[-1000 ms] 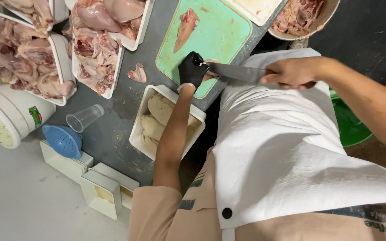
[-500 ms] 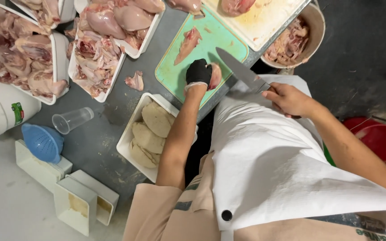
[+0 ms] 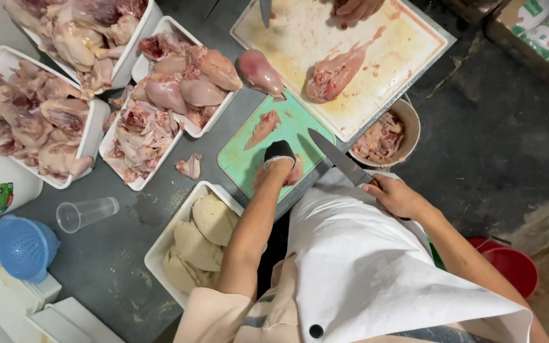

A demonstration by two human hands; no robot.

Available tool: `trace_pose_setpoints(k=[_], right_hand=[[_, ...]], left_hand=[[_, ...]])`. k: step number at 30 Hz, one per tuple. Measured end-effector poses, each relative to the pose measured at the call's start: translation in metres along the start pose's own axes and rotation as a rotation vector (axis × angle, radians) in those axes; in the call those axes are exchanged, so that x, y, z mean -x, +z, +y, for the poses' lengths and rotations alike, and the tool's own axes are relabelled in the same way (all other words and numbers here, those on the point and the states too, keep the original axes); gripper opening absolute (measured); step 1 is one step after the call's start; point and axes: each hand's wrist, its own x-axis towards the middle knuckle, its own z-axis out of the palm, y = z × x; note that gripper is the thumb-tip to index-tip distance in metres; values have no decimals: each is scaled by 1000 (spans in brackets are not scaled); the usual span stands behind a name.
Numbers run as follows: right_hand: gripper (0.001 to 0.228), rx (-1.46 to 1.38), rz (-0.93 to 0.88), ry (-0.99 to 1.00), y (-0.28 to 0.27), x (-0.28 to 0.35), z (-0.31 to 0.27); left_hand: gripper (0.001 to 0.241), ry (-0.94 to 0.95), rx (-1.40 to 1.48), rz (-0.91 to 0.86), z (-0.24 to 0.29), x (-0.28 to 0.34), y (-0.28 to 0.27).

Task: Slicing and trimming raw chicken breasts on a cutting board in a food preparation area.

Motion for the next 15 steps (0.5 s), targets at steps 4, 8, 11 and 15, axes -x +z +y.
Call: trace_pose_setpoints(k=[4,8,11,15], right_hand=[[45,72,13,-33,-4,8,-20],[49,159,-1,-47,-4,14,-25],[45,182,-14,-54,-5,21,-38],[45,188,-20,-57,-4,25,-46]], left_hand=[[24,9,16,-65,12,107,-72],[23,19,-2,43,-5,29,-3],[25,56,18,47,-18,-17,30],[27,86,-1,53,-20,-18,35]])
